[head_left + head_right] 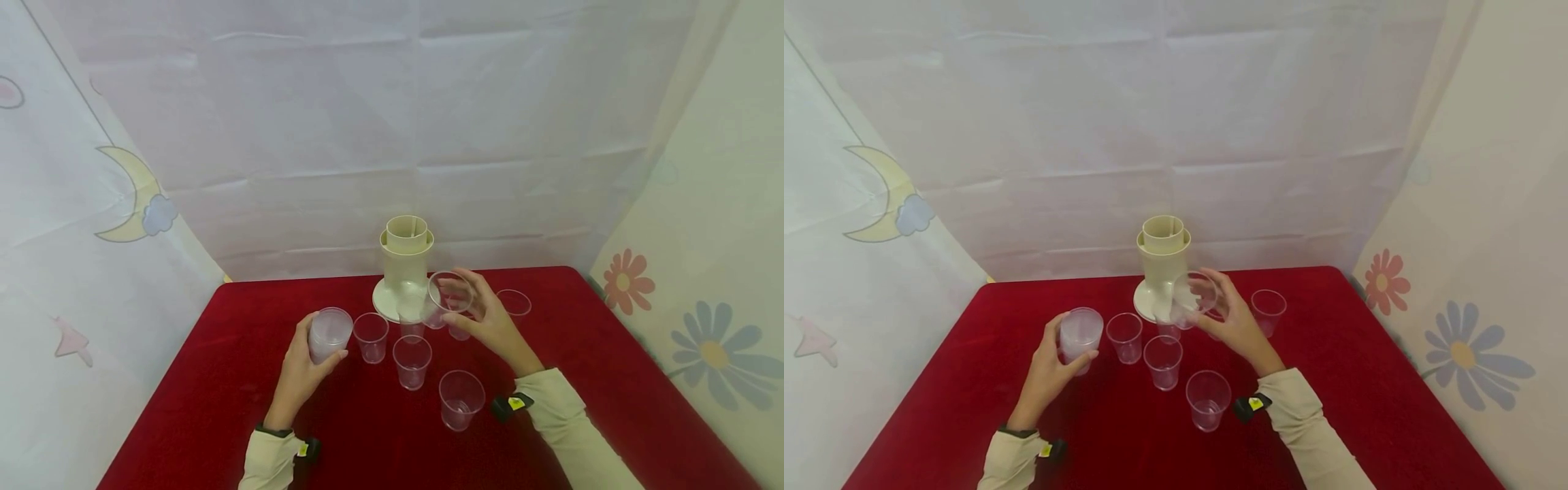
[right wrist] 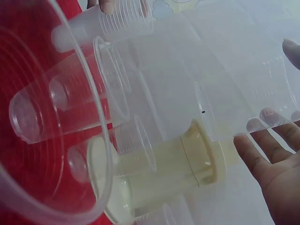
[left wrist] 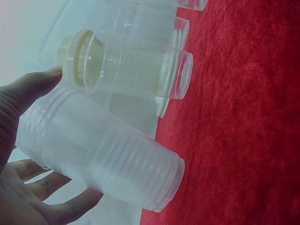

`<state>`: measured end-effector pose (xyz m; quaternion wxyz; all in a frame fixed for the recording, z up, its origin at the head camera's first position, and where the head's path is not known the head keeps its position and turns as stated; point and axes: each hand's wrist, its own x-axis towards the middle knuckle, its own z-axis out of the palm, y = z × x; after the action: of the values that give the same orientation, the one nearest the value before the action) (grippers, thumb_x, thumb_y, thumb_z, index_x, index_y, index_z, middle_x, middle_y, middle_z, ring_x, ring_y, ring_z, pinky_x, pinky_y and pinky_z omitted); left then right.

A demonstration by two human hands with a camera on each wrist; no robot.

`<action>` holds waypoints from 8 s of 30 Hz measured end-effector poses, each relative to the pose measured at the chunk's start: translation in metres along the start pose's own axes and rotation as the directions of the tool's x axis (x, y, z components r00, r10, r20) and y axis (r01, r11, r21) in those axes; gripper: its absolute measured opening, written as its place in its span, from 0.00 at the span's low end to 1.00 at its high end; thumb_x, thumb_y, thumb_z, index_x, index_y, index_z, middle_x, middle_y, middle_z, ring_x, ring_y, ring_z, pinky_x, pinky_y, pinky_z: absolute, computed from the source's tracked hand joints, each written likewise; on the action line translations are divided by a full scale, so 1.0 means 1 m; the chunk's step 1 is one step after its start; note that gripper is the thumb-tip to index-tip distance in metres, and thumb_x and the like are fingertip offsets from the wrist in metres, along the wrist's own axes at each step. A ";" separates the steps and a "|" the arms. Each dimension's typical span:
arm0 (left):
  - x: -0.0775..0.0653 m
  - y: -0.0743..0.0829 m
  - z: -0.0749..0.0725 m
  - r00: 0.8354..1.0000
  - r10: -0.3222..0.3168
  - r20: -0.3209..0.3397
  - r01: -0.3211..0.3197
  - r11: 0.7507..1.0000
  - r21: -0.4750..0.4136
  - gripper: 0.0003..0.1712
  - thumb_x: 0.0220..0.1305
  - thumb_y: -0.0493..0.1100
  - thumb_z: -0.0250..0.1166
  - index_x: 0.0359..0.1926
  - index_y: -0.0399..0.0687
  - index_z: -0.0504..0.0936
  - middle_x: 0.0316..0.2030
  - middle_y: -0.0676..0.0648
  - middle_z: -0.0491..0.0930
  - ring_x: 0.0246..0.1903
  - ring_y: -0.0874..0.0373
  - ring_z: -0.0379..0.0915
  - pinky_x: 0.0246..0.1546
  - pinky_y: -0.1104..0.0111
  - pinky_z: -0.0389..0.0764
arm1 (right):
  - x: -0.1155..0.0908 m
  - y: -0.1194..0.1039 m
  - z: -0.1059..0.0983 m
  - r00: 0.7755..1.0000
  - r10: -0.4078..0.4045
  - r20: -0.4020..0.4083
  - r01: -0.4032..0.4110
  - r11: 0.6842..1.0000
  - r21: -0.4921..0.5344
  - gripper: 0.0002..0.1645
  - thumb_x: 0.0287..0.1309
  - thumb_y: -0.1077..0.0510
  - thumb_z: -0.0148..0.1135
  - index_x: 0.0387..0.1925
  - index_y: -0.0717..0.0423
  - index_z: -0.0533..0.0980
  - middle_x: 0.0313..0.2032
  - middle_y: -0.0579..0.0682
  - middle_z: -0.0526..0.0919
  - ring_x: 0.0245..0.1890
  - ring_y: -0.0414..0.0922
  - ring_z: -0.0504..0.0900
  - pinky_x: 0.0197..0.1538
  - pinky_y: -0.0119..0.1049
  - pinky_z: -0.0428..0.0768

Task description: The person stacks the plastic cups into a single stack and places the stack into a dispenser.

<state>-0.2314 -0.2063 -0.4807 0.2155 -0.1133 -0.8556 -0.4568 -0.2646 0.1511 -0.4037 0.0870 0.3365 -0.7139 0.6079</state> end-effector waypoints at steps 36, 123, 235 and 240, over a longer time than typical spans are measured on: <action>-0.001 0.000 -0.001 1.000 0.004 -0.003 -0.004 1.000 0.004 0.52 0.50 0.48 0.80 0.72 0.48 0.60 0.62 0.40 0.71 0.54 0.42 0.73 0.51 0.42 0.77 | 0.022 -0.007 0.034 0.995 -0.076 0.067 0.068 0.991 0.112 0.46 0.59 0.68 0.67 0.73 0.62 0.53 0.65 0.66 0.69 0.64 0.68 0.67 0.64 0.46 0.73; 0.000 0.002 0.001 1.000 0.016 0.003 -0.016 0.999 -0.035 0.51 0.51 0.47 0.80 0.71 0.50 0.60 0.61 0.41 0.72 0.54 0.44 0.72 0.53 0.43 0.76 | 0.062 -0.015 0.109 0.984 -0.126 0.125 0.097 0.972 0.216 0.46 0.59 0.71 0.66 0.72 0.61 0.53 0.65 0.65 0.70 0.63 0.60 0.72 0.65 0.56 0.70; -0.005 0.001 0.004 1.000 0.016 -0.025 -0.016 1.000 0.023 0.51 0.48 0.46 0.80 0.71 0.49 0.62 0.60 0.41 0.73 0.53 0.43 0.73 0.50 0.42 0.78 | 0.038 -0.009 0.067 0.979 0.097 0.180 -0.074 0.989 -0.131 0.51 0.54 0.58 0.74 0.74 0.48 0.56 0.70 0.53 0.66 0.69 0.55 0.67 0.68 0.48 0.69; -0.005 0.001 0.004 1.000 0.013 -0.027 -0.013 1.000 0.025 0.52 0.48 0.46 0.80 0.71 0.50 0.62 0.60 0.41 0.73 0.52 0.44 0.74 0.49 0.42 0.78 | 0.035 -0.008 0.063 0.978 0.109 0.179 -0.087 0.988 -0.131 0.50 0.55 0.58 0.73 0.74 0.47 0.56 0.70 0.53 0.66 0.69 0.54 0.67 0.68 0.50 0.68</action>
<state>-0.2279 -0.2025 -0.4840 0.2314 -0.1100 -0.8575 -0.4462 -0.2689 0.0789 -0.3940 0.0106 0.3500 -0.7706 0.5325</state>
